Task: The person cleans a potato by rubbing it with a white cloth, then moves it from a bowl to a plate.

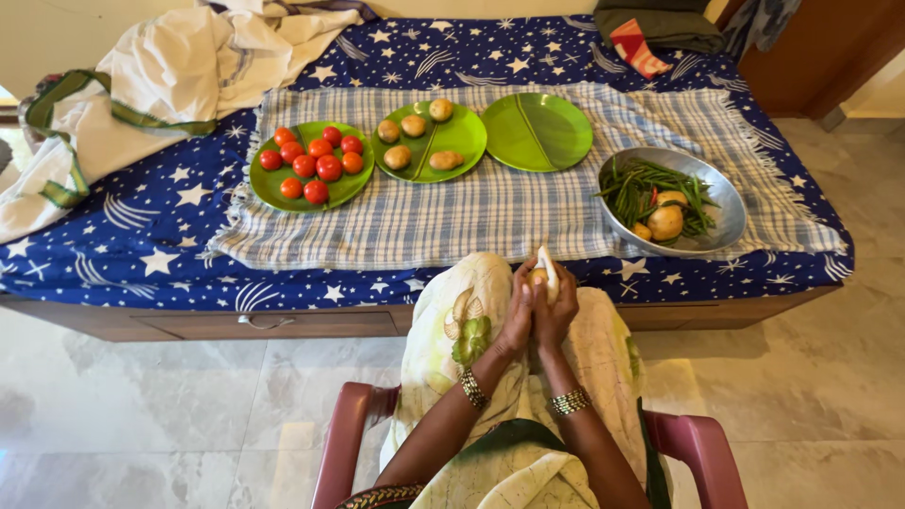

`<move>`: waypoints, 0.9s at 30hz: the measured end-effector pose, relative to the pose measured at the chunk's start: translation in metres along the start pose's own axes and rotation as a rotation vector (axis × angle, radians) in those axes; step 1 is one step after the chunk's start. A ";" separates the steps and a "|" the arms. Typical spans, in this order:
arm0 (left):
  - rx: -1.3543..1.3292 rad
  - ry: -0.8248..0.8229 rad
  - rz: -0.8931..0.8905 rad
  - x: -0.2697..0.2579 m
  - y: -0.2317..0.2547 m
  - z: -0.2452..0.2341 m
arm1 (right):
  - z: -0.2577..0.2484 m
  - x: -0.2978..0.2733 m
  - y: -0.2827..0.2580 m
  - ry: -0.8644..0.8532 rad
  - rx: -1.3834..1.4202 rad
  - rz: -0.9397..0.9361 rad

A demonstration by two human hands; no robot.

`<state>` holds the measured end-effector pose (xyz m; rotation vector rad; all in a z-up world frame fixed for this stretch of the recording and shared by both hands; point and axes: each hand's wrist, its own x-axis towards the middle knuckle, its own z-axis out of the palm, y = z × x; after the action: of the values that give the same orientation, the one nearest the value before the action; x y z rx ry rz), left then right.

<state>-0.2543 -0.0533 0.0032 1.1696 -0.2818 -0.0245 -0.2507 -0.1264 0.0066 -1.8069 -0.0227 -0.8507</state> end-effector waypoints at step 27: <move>-0.463 -0.032 -0.295 0.166 0.016 -0.066 | 0.073 0.142 -0.005 -0.116 -0.090 -0.457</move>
<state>-0.0813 -0.0150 0.0284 0.7411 -0.1188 -0.3506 -0.1084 -0.1166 0.0782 -1.9668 -0.4948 -1.0759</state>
